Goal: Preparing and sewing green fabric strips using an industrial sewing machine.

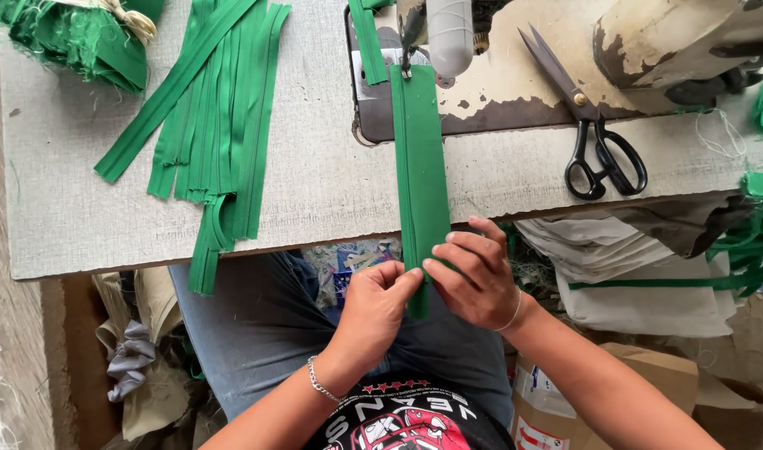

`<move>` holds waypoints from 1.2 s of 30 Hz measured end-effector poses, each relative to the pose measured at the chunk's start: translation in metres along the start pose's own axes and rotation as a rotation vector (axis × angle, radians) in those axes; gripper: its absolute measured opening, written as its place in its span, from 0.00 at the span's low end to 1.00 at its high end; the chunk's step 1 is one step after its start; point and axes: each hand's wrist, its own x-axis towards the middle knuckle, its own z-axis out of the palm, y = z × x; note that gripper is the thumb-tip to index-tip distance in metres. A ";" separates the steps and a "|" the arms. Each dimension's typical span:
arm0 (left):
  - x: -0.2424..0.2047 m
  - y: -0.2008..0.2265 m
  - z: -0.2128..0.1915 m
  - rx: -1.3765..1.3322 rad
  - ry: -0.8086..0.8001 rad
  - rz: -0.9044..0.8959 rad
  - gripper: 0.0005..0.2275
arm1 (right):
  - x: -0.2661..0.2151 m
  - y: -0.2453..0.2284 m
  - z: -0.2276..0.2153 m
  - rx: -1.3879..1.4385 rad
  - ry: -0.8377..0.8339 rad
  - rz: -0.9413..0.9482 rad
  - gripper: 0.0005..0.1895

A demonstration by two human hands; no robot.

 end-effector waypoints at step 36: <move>0.087 0.138 -0.046 1.862 -0.396 1.104 0.19 | 0.030 -0.008 -0.014 0.009 -0.041 -0.046 0.12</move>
